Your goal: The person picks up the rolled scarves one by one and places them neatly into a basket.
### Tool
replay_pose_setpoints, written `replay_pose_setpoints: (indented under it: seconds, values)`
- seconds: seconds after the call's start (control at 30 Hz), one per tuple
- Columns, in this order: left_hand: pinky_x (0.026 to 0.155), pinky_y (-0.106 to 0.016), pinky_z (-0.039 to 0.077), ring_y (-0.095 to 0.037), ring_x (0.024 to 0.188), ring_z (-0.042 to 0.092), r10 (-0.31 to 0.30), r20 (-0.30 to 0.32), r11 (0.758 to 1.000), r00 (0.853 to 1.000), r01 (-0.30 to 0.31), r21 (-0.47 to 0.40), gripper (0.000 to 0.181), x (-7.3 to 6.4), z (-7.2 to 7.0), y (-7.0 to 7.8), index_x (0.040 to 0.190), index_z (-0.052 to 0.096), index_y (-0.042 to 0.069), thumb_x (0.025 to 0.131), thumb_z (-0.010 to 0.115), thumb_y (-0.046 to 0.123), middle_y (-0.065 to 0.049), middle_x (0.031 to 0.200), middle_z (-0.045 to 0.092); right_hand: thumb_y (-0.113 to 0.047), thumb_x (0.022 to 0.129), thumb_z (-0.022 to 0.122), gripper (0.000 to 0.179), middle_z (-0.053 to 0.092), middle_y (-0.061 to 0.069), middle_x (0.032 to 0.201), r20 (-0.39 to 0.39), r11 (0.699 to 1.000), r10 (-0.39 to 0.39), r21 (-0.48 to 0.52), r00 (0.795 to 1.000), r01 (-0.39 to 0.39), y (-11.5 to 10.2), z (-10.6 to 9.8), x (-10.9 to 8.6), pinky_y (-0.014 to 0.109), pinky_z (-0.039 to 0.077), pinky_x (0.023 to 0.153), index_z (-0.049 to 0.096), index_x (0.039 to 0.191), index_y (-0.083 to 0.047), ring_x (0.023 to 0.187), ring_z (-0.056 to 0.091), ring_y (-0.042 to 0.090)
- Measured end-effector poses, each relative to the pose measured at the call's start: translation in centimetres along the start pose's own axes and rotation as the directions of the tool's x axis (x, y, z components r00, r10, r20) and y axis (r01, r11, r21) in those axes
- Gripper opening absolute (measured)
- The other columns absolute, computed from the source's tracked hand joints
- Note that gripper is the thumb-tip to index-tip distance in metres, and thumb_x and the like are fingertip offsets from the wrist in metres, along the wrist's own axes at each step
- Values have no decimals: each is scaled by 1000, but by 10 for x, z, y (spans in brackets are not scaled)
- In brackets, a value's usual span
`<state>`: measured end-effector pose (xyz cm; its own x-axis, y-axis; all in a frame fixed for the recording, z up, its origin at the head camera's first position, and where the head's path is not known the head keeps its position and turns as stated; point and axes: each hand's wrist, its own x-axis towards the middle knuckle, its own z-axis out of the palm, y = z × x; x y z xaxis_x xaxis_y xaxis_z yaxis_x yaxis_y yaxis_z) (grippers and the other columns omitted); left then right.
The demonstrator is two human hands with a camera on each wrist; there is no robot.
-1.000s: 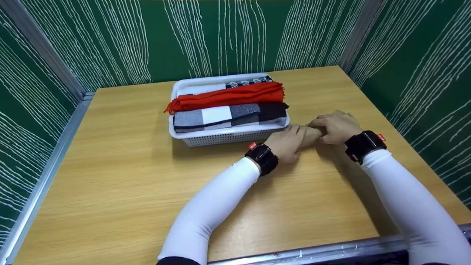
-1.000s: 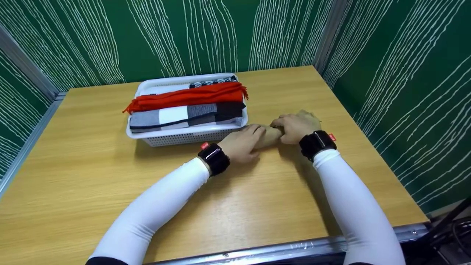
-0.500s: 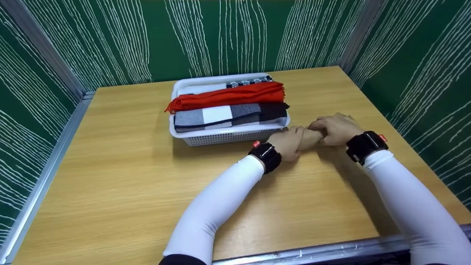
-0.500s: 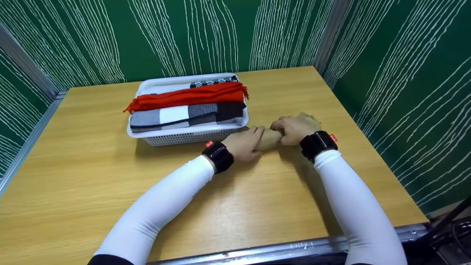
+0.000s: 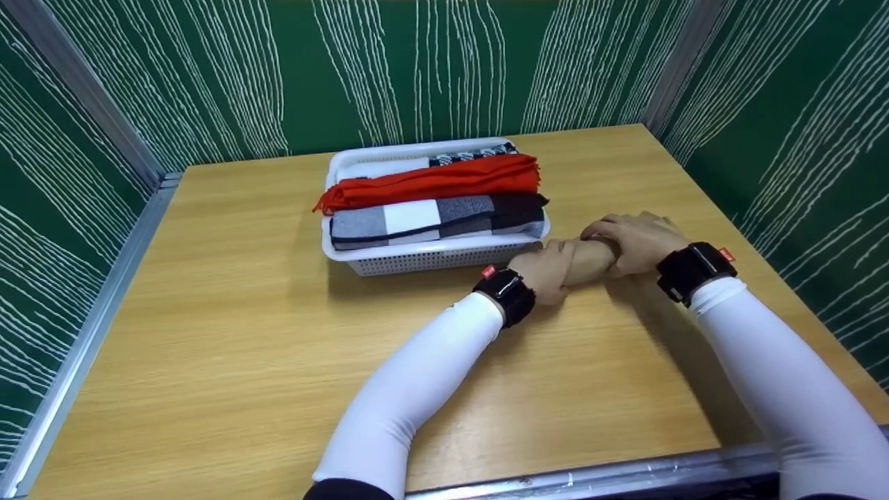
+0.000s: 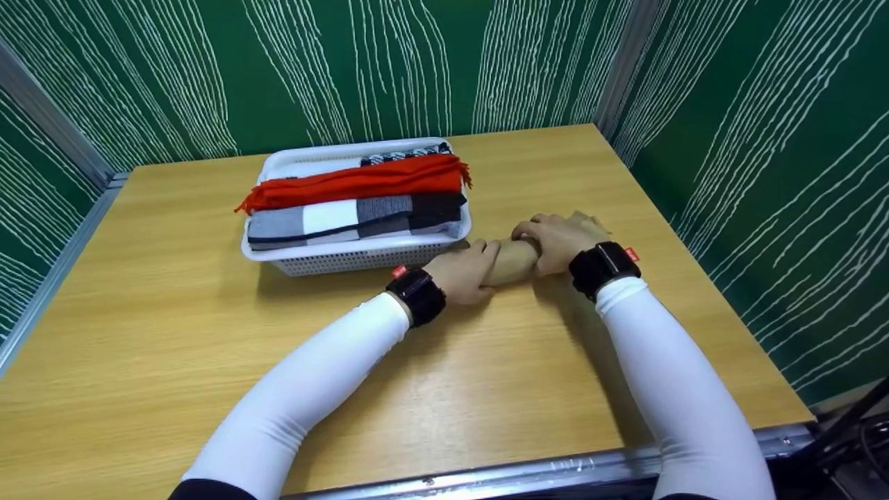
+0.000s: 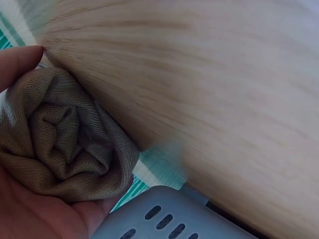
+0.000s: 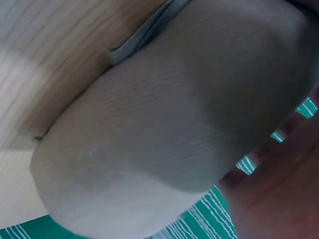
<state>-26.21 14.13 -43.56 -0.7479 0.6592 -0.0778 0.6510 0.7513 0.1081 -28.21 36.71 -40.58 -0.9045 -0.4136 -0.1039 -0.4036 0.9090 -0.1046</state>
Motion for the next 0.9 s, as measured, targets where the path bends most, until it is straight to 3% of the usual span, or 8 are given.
replay_pose_setpoints:
  seconds: [0.2, 0.4, 0.63, 0.9]
  values:
    - [102, -35, 62, -22, 130, 65, -17, 44, 1000, 999, 18, -10, 81, 3, -1, 2, 164, 36, 8, 99, 76, 37, -11, 159, 52, -9, 68, 90, 85, 61, 28, 147, 55, 997, 30, 71, 998, -34, 20, 5, -1, 80, 42, 109, 60, 148, -9, 132, 56, 58]
    - [100, -35, 62, -21, 130, 64, -42, 67, 999, 997, 44, -16, 82, 4, -1, 2, 164, 35, 11, 97, 77, 32, -10, 157, 53, -6, 67, 88, 92, 58, 31, 149, 108, 992, 74, 93, 991, -84, 37, 9, -3, 76, 43, 113, 56, 152, -5, 136, 53, 57]
    - [102, -35, 61, -20, 134, 61, -21, 73, 1000, 997, 23, -18, 80, 6, -3, 0, 162, 35, 12, 97, 79, 30, -9, 155, 53, -2, 65, 89, 90, 63, 28, 143, 124, 980, 150, 109, 981, -164, 42, 13, -2, 77, 47, 107, 59, 149, -7, 129, 57, 50]
    - [102, -36, 61, -22, 131, 63, 8, 55, 1000, 998, -8, -8, 80, 7, -2, -2, 161, 36, 11, 97, 80, 29, -10, 151, 55, 3, 71, 84, 66, 74, 26, 124, 54, 986, 152, 56, 987, -155, 36, 8, -3, 74, 52, 100, 70, 135, -5, 111, 68, 48]
